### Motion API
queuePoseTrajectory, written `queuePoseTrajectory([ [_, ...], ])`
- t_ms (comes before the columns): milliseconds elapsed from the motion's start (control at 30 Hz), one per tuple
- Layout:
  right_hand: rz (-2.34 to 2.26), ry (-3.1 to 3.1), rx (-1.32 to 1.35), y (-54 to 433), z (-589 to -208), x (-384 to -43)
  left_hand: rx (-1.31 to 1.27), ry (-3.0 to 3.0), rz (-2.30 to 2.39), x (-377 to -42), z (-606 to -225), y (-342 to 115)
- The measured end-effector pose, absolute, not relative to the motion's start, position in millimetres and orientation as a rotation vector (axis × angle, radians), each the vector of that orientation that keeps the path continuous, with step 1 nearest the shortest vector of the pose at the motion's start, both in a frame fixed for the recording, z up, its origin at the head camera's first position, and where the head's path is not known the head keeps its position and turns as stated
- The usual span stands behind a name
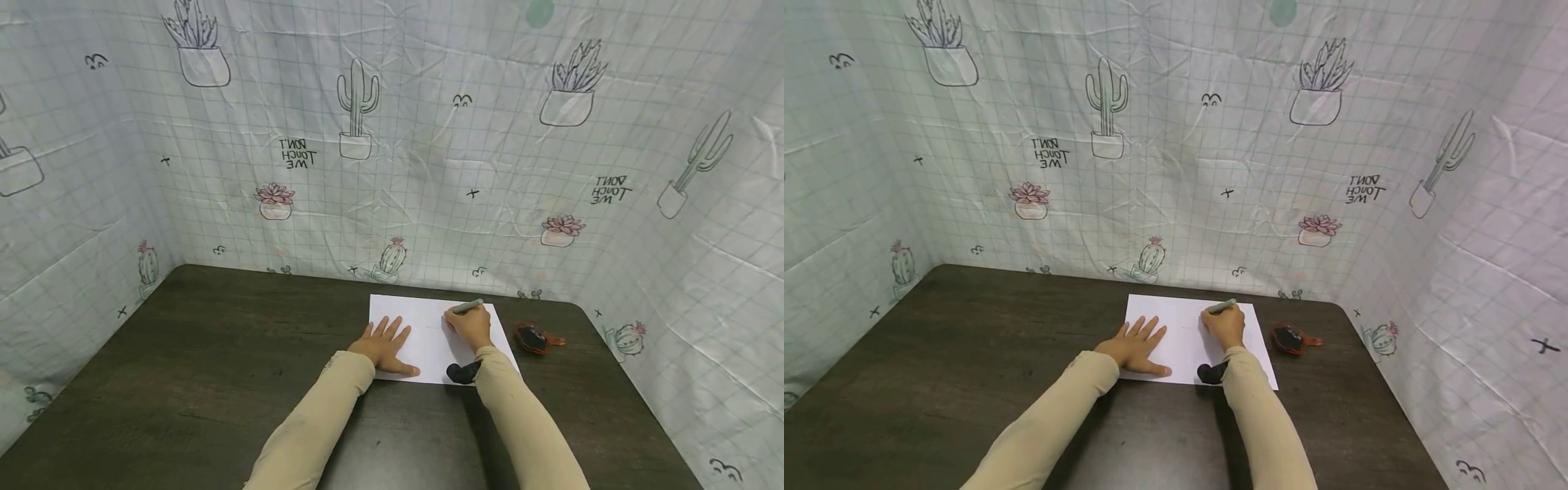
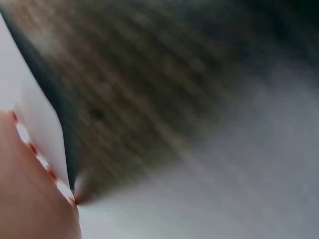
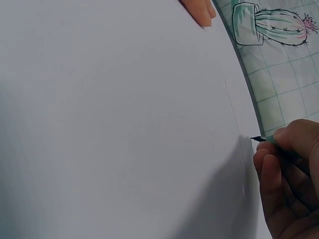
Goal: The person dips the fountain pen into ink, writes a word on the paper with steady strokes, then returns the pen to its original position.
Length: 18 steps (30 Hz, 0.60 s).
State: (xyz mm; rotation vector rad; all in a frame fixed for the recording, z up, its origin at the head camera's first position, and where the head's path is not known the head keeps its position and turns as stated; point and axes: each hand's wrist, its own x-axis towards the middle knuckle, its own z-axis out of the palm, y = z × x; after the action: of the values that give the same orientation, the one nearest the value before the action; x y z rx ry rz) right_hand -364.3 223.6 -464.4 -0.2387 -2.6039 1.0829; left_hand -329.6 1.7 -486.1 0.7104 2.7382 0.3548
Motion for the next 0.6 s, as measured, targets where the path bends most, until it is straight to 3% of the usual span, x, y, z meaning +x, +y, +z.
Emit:
queuePoseTrajectory([
  [433,1.100,-2.638,-0.233,225,-464,-359,0.719,2.720,0.418,-298,-442,-4],
  [600,1.110,-2.649,-0.178,226,-464,-357,0.717,2.725,0.421,-304,-451,-4],
])
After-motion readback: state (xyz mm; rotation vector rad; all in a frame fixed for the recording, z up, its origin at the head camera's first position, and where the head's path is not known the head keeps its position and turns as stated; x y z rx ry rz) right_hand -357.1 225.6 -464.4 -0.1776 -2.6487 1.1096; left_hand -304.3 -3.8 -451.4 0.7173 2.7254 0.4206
